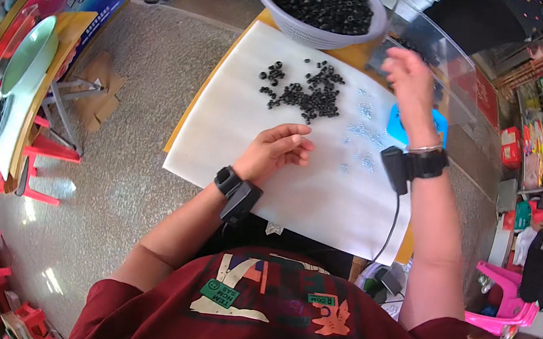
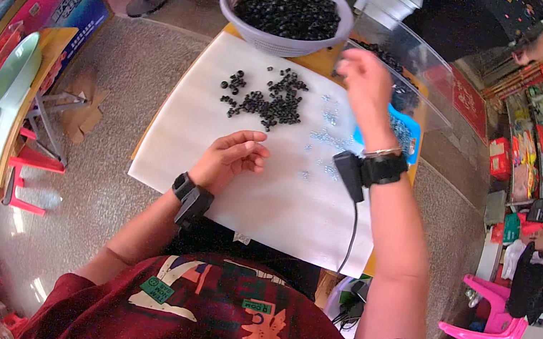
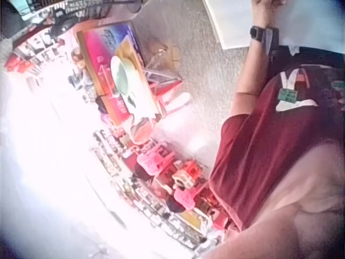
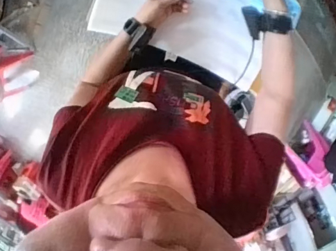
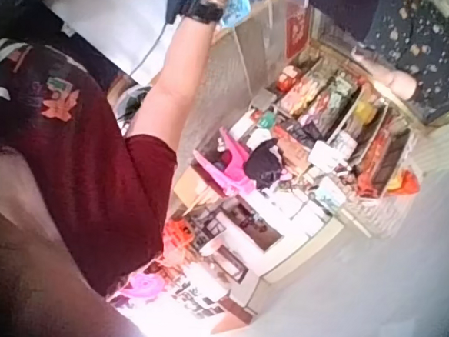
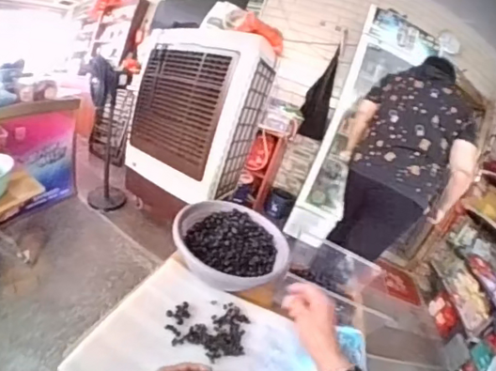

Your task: Assembling small metal or plastic pins into black plastic rings on a workshop table.

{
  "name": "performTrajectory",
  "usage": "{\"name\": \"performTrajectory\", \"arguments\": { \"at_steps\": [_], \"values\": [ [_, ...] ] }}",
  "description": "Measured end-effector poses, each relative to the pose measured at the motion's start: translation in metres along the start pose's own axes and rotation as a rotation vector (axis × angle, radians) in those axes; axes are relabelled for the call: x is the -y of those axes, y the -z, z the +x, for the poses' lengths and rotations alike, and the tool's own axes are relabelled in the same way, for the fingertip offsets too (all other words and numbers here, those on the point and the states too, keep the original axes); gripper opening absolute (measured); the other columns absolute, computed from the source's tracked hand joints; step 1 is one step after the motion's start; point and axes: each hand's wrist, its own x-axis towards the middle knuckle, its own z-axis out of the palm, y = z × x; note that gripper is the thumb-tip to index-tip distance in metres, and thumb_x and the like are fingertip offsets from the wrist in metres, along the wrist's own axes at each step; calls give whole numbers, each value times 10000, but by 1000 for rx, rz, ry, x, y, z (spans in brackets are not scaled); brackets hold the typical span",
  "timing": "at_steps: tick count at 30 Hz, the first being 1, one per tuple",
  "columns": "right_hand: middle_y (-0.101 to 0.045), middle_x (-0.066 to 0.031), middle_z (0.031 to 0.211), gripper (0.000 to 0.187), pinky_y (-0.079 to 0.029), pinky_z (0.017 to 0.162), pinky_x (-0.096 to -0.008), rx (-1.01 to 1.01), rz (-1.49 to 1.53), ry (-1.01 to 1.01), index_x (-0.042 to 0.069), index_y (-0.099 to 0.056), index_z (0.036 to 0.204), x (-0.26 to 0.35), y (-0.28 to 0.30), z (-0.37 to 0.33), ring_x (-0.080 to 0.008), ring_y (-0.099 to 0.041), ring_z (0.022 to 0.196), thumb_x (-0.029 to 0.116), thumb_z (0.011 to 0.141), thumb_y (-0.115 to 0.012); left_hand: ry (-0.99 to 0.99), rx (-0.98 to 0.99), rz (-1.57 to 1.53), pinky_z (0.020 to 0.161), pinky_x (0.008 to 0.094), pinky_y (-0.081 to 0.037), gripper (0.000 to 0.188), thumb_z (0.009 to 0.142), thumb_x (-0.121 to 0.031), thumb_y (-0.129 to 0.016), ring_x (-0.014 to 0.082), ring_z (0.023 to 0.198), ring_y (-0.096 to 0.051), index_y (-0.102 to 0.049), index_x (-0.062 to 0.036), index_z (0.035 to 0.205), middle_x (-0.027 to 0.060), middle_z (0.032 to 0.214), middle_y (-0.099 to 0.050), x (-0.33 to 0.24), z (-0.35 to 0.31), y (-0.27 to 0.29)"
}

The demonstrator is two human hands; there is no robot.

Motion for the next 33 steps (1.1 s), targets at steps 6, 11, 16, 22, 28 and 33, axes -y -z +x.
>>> {"name": "performTrajectory", "arguments": {
  "at_steps": [6,11,16,22,28,33],
  "values": [
    [-661,-137,833,153,-495,722,-380,366,-92,330,46,-685,893,5,-115,-18,-291,-633,791,111,794,-589,24,12,15,795,303,-509,271,960,-93,-465,162,831,-603,-500,27,1201,103,996,-614,1,0,4],
    [-627,-133,873,155,-459,809,-405,468,-382,559,21,-667,882,16,-168,-14,-315,-569,902,100,757,-619,5,7,-75,788,312,-519,271,975,-100,-430,156,828,-603,-492,33,1203,82,972,-602,6,5,10],
    [-616,-124,876,147,-454,811,-416,534,-496,629,33,-662,879,10,-175,-6,-315,-558,897,103,760,-609,-25,-25,-158,789,320,-522,283,988,-113,-397,154,819,-601,-477,45,1209,75,976,-590,8,7,11],
    [-601,-94,820,144,-460,696,-335,491,-127,409,12,-641,901,22,-140,-27,-215,-556,725,66,768,-624,-56,-68,-170,717,287,-506,287,990,-153,-415,154,787,-591,-498,48,1177,95,978,-600,4,3,5],
    [-551,-96,902,140,-506,571,-277,411,228,125,-26,-609,934,29,-94,-100,-144,-585,638,14,801,-593,-153,-55,-292,671,273,-474,296,990,-219,-430,145,725,-563,-561,28,1090,91,927,-616,7,8,14],
    [-504,-104,934,139,-516,559,-288,199,276,168,-2,-613,935,11,-98,-135,-177,-578,596,-38,810,-565,-124,-46,-154,679,273,-491,260,962,-191,-497,143,733,-585,-590,16,1088,60,884,-632,9,7,13]
  ]
}}
